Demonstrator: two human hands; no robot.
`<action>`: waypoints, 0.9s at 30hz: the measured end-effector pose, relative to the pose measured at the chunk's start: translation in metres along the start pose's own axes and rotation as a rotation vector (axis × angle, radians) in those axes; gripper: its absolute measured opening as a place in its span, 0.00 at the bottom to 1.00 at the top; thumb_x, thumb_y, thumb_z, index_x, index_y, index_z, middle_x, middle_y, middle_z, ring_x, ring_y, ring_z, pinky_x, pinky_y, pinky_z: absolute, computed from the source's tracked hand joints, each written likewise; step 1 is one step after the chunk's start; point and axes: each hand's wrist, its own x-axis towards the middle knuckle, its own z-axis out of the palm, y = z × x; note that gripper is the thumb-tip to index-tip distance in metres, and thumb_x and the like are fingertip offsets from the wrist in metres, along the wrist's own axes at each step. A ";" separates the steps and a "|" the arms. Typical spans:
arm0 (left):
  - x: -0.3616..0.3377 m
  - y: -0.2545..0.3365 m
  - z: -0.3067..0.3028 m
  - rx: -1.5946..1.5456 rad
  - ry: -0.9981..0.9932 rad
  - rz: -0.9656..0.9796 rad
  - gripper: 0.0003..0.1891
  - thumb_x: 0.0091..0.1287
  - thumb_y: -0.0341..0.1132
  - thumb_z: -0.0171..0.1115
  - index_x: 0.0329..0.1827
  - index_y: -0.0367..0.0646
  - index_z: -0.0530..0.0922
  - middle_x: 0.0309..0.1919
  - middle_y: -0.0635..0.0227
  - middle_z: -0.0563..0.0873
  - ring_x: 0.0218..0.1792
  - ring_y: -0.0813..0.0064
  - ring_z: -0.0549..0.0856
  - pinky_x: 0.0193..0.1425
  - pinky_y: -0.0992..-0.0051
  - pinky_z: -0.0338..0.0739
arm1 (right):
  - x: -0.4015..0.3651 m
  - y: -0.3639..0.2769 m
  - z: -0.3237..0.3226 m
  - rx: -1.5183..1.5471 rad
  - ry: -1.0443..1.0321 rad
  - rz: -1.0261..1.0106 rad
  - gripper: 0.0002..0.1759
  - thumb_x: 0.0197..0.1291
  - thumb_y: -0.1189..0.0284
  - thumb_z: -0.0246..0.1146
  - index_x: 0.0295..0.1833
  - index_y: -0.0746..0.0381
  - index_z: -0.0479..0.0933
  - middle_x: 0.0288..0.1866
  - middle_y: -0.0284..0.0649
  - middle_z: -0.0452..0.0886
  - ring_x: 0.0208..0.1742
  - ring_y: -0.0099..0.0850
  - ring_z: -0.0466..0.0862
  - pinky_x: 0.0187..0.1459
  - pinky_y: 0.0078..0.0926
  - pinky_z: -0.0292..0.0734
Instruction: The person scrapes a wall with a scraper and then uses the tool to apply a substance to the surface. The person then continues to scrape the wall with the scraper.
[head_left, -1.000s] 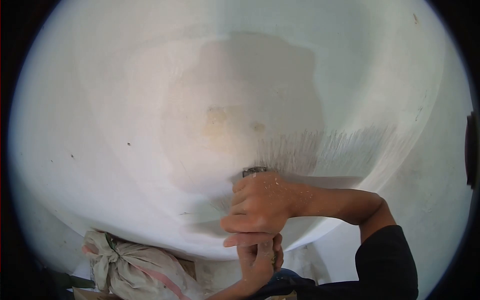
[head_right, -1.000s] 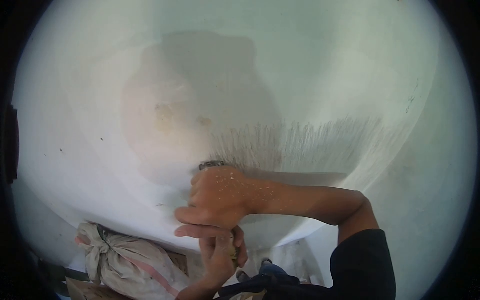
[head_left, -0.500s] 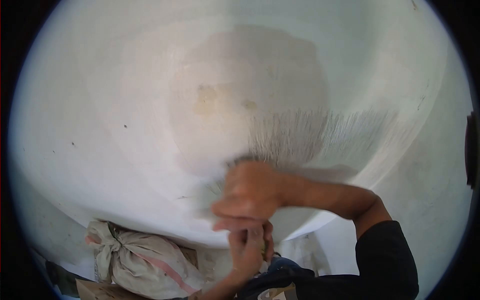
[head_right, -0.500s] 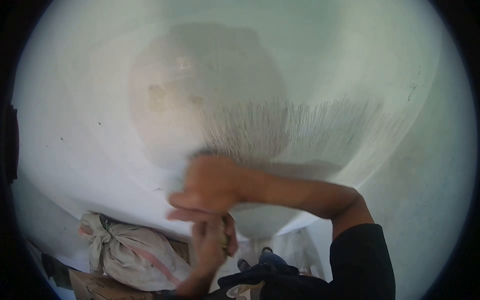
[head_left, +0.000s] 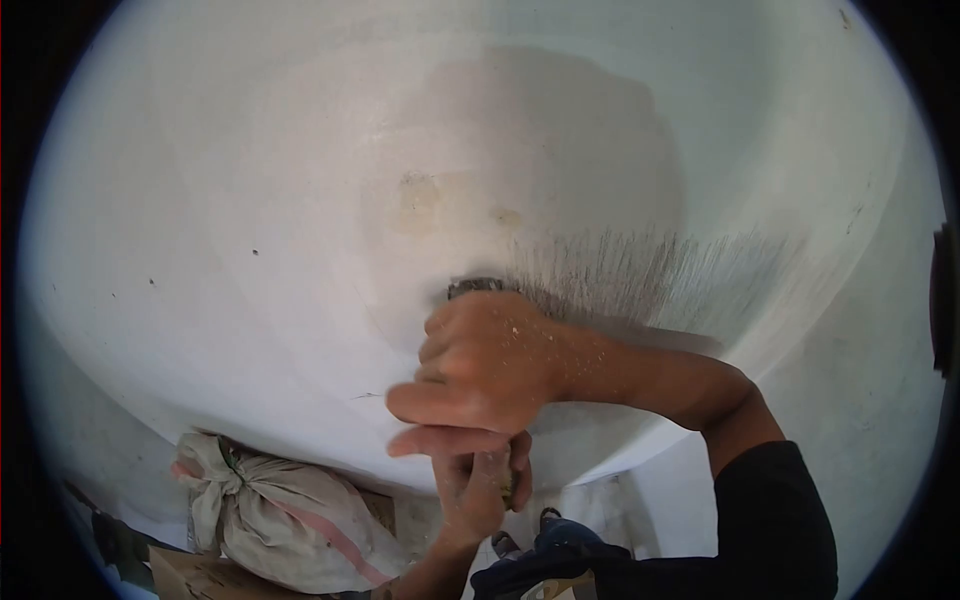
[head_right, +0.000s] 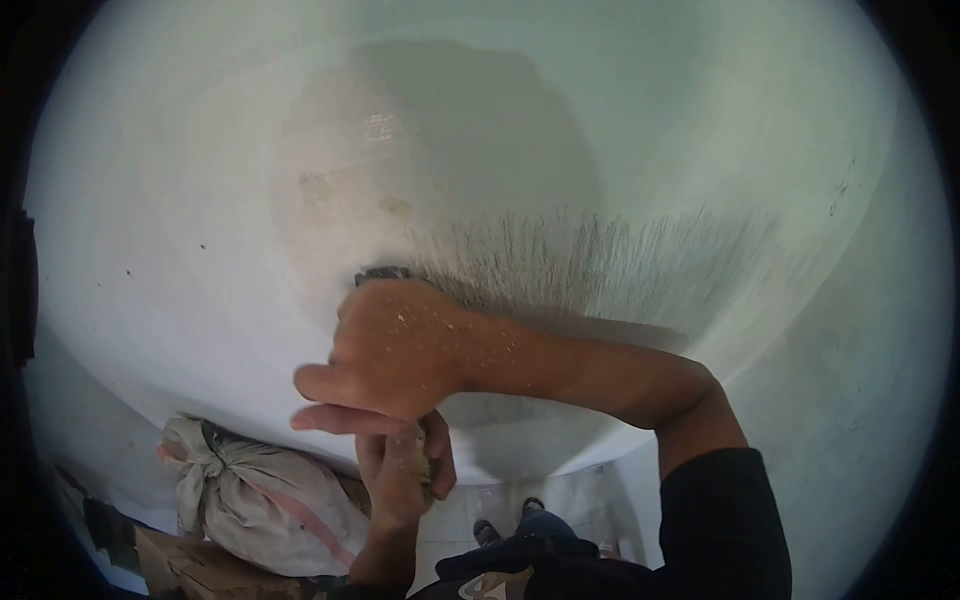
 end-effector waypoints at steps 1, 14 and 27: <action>-0.010 -0.005 0.000 0.004 0.039 -0.078 0.21 0.76 0.49 0.55 0.43 0.35 0.70 0.25 0.64 0.74 0.11 0.75 0.74 0.10 0.76 0.65 | -0.010 -0.007 0.007 0.038 -0.010 0.028 0.24 0.66 0.56 0.63 0.21 0.53 0.64 0.09 0.31 0.64 0.11 0.31 0.69 0.16 0.32 0.63; -0.020 -0.040 -0.020 0.005 0.037 -0.085 0.19 0.78 0.46 0.52 0.38 0.35 0.71 0.23 0.67 0.73 0.10 0.77 0.73 0.10 0.78 0.65 | -0.030 -0.016 0.047 0.138 -0.050 0.080 0.27 0.71 0.54 0.55 0.21 0.57 0.65 0.06 0.38 0.64 0.10 0.44 0.71 0.15 0.41 0.65; -0.013 -0.021 -0.021 -0.011 -0.016 -0.092 0.15 0.80 0.43 0.47 0.46 0.38 0.69 0.28 0.63 0.76 0.16 0.78 0.77 0.15 0.80 0.67 | -0.015 -0.009 0.026 0.042 -0.077 0.023 0.24 0.68 0.55 0.60 0.22 0.54 0.65 0.10 0.31 0.64 0.13 0.32 0.72 0.18 0.33 0.66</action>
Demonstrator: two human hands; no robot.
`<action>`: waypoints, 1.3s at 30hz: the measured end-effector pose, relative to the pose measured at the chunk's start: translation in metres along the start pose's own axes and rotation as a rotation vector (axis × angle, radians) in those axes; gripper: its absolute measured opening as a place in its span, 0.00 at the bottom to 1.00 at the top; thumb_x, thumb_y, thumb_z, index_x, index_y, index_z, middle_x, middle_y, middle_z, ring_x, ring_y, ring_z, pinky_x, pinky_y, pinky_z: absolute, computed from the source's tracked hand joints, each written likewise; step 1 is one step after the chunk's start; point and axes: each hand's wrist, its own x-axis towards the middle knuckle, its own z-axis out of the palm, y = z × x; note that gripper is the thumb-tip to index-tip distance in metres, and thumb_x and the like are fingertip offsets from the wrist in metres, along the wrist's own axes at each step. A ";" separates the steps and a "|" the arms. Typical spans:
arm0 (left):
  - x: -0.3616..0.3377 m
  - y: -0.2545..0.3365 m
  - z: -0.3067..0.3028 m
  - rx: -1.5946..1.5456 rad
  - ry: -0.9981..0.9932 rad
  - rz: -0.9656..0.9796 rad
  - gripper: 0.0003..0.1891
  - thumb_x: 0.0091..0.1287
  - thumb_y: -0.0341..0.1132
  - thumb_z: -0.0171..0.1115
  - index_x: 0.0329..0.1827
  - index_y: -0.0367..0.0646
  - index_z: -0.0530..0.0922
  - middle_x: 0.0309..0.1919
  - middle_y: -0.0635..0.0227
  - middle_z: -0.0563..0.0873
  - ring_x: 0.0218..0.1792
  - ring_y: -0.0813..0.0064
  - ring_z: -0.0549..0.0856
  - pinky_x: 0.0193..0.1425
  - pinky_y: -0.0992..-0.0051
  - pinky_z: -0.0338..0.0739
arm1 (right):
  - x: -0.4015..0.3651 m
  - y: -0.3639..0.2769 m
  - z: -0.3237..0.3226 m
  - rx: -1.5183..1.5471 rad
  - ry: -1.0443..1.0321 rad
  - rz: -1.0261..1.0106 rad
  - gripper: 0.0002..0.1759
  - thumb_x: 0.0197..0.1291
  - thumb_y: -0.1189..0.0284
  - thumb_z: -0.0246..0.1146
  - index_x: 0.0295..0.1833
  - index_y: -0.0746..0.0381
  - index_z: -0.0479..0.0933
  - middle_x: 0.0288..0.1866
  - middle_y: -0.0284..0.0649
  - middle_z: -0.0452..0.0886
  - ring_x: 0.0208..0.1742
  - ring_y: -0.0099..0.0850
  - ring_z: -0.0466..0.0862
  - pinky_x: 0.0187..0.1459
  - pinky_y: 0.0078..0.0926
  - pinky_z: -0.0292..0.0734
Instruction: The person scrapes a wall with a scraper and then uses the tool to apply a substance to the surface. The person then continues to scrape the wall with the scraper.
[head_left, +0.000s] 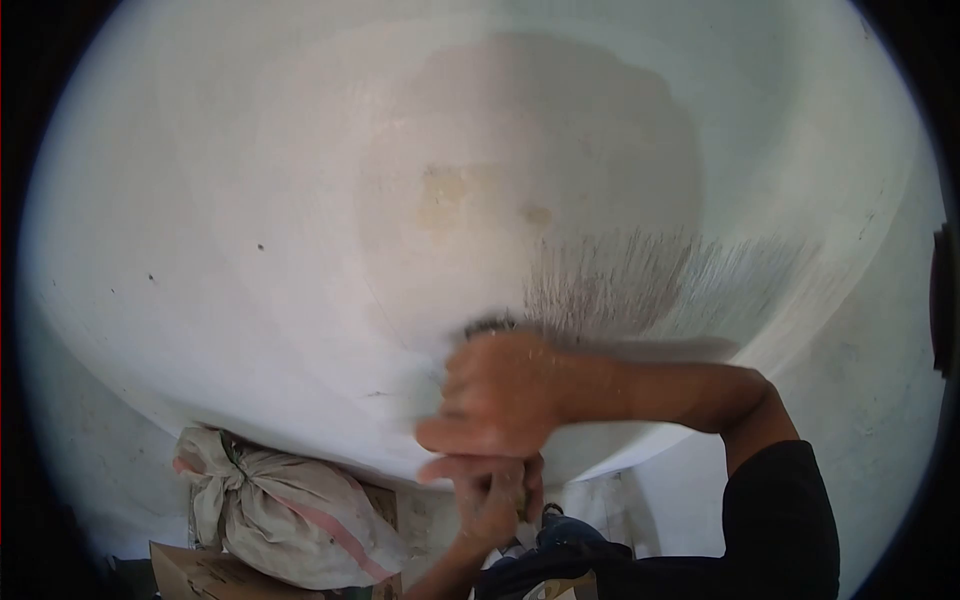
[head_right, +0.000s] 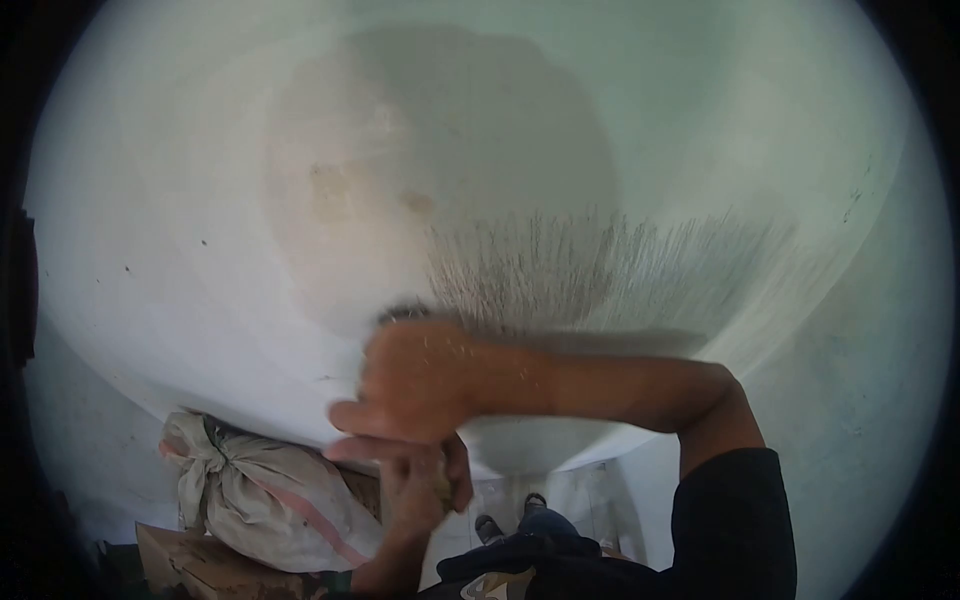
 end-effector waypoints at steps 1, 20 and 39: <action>-0.004 -0.007 0.003 0.007 -0.008 0.006 0.15 0.80 0.43 0.47 0.46 0.38 0.69 0.28 0.63 0.76 0.16 0.78 0.77 0.15 0.80 0.67 | -0.008 -0.004 0.006 0.038 -0.001 0.027 0.24 0.68 0.55 0.60 0.22 0.53 0.65 0.10 0.30 0.64 0.13 0.32 0.72 0.18 0.32 0.66; -0.001 -0.039 -0.013 0.030 -0.037 -0.017 0.21 0.78 0.48 0.51 0.45 0.34 0.70 0.24 0.65 0.74 0.12 0.75 0.75 0.12 0.79 0.67 | -0.021 -0.008 0.025 0.012 0.004 0.029 0.26 0.68 0.53 0.61 0.21 0.54 0.64 0.09 0.30 0.63 0.12 0.31 0.71 0.18 0.28 0.65; -0.003 -0.020 -0.003 -0.061 -0.031 -0.041 0.15 0.79 0.43 0.49 0.51 0.38 0.70 0.32 0.61 0.76 0.21 0.74 0.77 0.19 0.78 0.71 | -0.006 0.002 0.002 0.037 0.041 -0.010 0.25 0.67 0.53 0.61 0.22 0.54 0.64 0.09 0.30 0.63 0.11 0.31 0.70 0.16 0.31 0.64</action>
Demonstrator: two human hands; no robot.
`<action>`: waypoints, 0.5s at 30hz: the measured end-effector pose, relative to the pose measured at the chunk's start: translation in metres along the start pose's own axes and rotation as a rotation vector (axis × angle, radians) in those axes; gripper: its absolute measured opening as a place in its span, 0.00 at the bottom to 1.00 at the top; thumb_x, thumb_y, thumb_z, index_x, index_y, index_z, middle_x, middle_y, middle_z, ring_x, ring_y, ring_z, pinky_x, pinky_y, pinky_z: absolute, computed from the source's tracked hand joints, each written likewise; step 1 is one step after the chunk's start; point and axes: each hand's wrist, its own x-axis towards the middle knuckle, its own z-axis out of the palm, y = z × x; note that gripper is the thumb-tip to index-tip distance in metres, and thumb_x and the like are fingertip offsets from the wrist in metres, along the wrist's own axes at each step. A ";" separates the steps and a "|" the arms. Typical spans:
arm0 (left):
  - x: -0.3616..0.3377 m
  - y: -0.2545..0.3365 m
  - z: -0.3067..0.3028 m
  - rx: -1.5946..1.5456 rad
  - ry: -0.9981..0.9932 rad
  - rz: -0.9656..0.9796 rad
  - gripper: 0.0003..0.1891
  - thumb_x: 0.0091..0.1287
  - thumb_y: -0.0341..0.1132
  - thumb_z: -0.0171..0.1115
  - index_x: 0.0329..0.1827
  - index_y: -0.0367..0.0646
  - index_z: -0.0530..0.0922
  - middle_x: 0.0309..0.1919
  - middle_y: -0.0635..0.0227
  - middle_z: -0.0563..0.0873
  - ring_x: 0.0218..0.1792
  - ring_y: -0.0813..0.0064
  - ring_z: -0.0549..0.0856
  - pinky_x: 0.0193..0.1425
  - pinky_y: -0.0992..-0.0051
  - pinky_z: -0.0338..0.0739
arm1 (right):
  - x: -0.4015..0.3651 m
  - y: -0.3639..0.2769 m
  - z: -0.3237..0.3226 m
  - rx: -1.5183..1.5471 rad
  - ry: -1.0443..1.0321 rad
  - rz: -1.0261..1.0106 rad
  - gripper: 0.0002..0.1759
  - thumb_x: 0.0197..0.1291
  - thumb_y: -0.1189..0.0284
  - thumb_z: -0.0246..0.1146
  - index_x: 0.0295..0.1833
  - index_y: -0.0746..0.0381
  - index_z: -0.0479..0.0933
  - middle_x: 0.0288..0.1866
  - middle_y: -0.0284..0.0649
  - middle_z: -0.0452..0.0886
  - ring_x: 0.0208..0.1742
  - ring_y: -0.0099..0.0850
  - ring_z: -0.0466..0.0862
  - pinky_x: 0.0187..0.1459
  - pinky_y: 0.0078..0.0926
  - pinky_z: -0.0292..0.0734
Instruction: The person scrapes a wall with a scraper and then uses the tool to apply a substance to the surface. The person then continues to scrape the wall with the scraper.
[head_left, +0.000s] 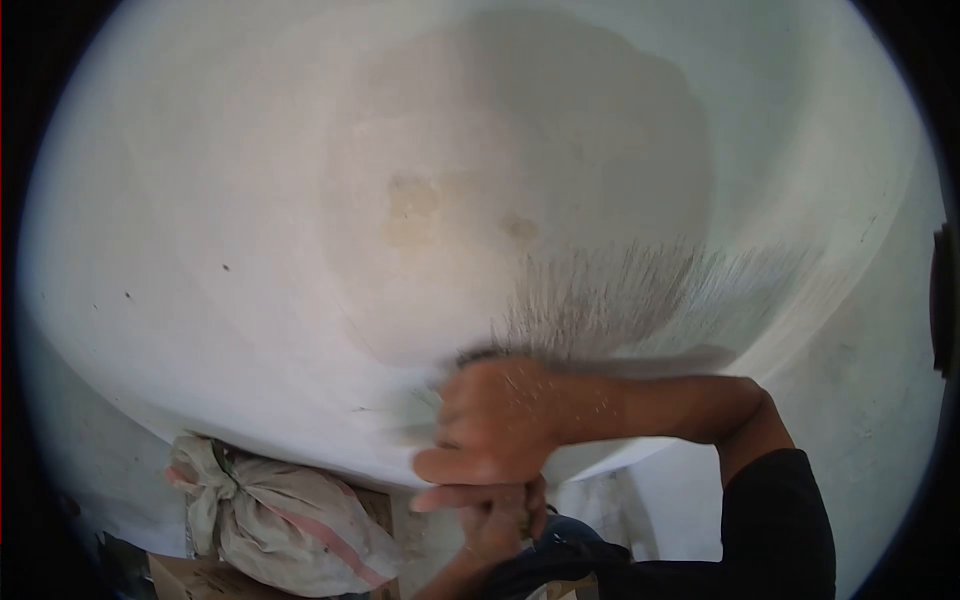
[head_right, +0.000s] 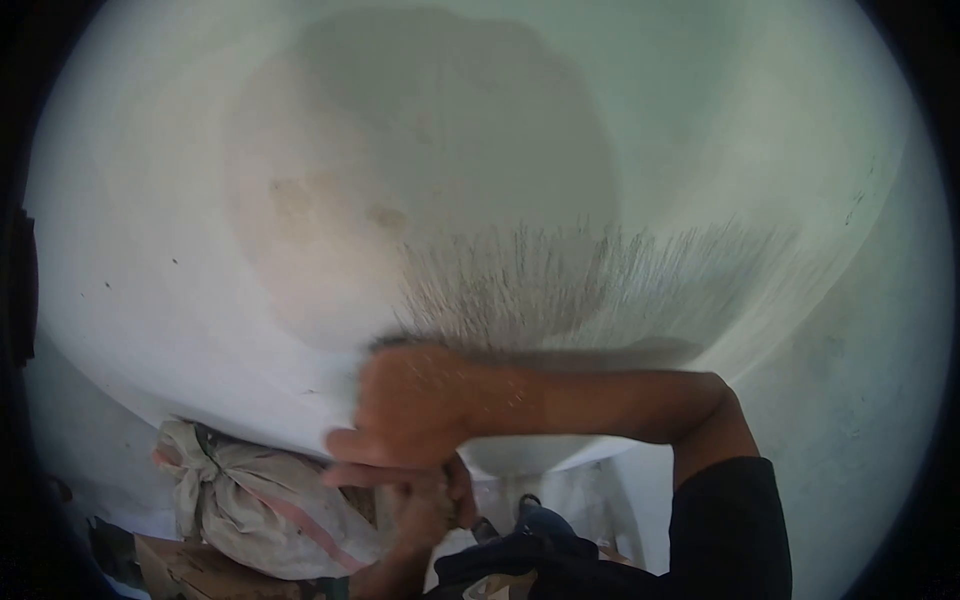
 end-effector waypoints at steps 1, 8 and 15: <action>0.004 0.013 0.003 -0.024 -0.010 0.037 0.14 0.79 0.42 0.49 0.52 0.38 0.70 0.31 0.61 0.76 0.21 0.73 0.78 0.19 0.78 0.72 | 0.010 0.005 -0.005 0.004 -0.003 -0.016 0.25 0.68 0.53 0.60 0.22 0.54 0.65 0.09 0.30 0.63 0.11 0.32 0.70 0.16 0.32 0.63; -0.002 0.008 0.017 0.034 0.015 0.047 0.18 0.79 0.42 0.49 0.49 0.31 0.70 0.22 0.65 0.72 0.12 0.73 0.75 0.11 0.77 0.68 | -0.004 -0.007 0.000 0.099 -0.079 0.089 0.25 0.69 0.54 0.60 0.22 0.55 0.64 0.09 0.31 0.63 0.11 0.31 0.70 0.17 0.30 0.64; 0.003 -0.003 -0.012 0.043 -0.026 -0.015 0.14 0.80 0.39 0.46 0.44 0.36 0.71 0.29 0.65 0.75 0.19 0.78 0.76 0.17 0.80 0.68 | -0.012 -0.009 0.019 -0.032 -0.085 0.112 0.25 0.68 0.53 0.60 0.22 0.55 0.65 0.10 0.31 0.64 0.12 0.31 0.71 0.19 0.28 0.65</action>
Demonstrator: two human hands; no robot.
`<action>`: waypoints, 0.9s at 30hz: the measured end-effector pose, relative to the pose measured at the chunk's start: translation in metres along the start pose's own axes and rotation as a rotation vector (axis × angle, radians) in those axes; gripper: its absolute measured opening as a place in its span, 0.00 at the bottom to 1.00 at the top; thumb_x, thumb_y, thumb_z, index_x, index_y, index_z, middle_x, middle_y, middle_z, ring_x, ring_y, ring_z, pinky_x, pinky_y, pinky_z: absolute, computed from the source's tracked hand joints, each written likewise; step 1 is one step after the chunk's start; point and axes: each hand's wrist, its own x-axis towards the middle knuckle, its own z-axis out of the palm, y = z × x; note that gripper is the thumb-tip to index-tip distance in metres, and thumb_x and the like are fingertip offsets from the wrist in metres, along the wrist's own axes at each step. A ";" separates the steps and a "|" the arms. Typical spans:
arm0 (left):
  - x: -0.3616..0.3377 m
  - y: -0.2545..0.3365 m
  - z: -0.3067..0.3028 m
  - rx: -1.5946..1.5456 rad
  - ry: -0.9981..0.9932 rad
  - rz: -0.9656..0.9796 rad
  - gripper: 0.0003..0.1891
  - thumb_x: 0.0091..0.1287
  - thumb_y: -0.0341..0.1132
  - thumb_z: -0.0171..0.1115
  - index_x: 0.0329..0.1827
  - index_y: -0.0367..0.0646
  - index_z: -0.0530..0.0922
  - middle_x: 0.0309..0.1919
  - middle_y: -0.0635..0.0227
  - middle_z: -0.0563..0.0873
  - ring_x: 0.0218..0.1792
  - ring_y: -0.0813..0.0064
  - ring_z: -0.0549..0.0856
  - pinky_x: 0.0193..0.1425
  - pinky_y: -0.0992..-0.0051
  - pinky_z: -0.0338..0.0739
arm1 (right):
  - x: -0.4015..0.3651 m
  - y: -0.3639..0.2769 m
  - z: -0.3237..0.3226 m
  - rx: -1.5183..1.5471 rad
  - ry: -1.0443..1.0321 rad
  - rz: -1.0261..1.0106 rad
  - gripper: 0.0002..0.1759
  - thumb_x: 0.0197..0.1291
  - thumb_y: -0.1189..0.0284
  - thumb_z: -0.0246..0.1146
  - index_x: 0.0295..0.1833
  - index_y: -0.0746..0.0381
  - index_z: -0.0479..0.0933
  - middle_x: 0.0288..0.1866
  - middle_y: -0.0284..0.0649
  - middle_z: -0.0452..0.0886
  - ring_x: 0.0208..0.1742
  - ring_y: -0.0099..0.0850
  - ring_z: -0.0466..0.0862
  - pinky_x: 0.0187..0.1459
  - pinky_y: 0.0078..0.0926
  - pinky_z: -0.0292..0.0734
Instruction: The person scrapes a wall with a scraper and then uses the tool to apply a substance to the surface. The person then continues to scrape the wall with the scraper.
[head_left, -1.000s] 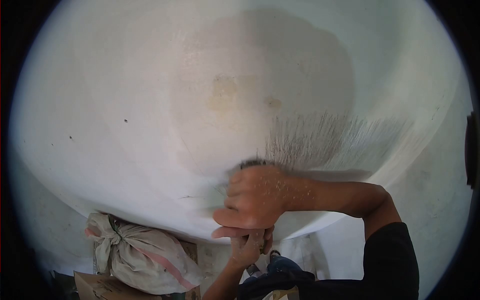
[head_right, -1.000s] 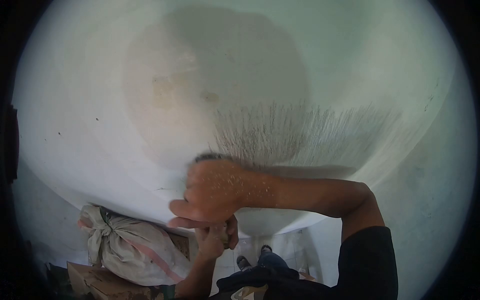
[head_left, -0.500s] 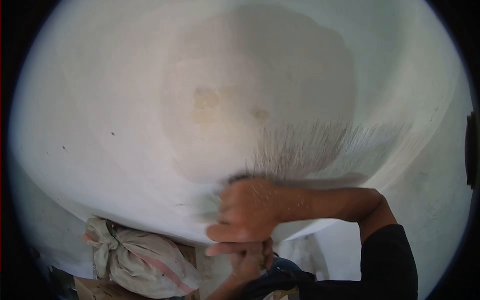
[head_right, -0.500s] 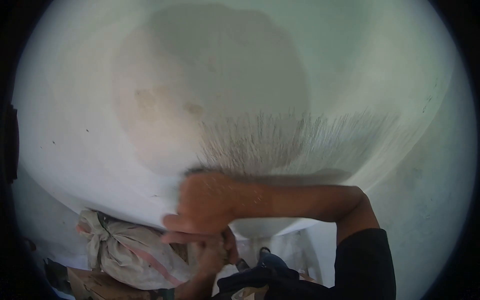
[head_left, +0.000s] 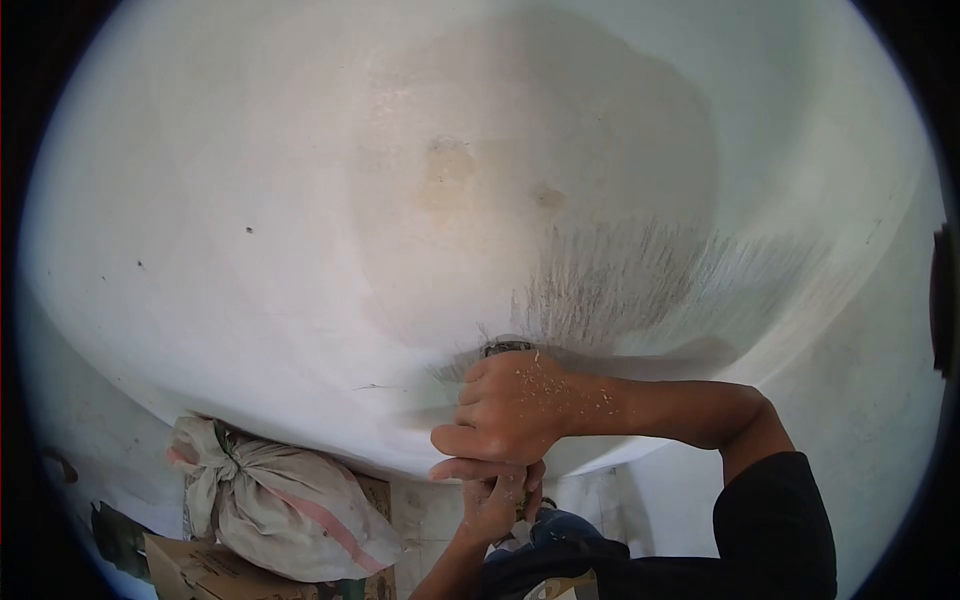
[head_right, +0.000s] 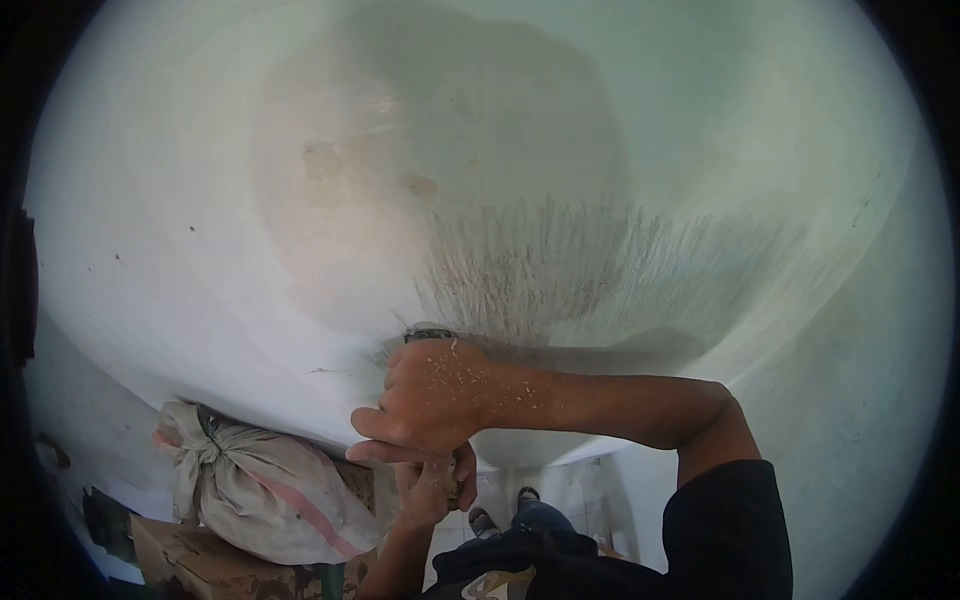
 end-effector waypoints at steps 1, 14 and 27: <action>0.003 0.003 0.000 -0.002 0.005 0.004 0.14 0.80 0.39 0.46 0.44 0.36 0.71 0.29 0.65 0.75 0.19 0.78 0.76 0.17 0.80 0.68 | 0.005 0.005 -0.002 -0.039 0.030 -0.037 0.25 0.68 0.53 0.61 0.22 0.55 0.65 0.10 0.31 0.64 0.12 0.31 0.70 0.19 0.28 0.65; 0.004 0.017 0.024 0.017 0.007 0.063 0.18 0.78 0.46 0.51 0.51 0.37 0.68 0.22 0.66 0.71 0.11 0.75 0.74 0.09 0.78 0.66 | 0.008 0.005 -0.029 -0.009 0.036 -0.029 0.25 0.68 0.54 0.61 0.22 0.54 0.64 0.09 0.30 0.63 0.12 0.32 0.71 0.19 0.31 0.65; 0.024 0.037 0.033 0.000 0.022 0.147 0.21 0.77 0.48 0.53 0.48 0.33 0.70 0.23 0.65 0.73 0.11 0.74 0.75 0.10 0.78 0.66 | 0.029 0.012 -0.054 -0.073 -0.026 -0.095 0.25 0.66 0.54 0.62 0.21 0.54 0.65 0.09 0.30 0.66 0.11 0.31 0.70 0.18 0.29 0.64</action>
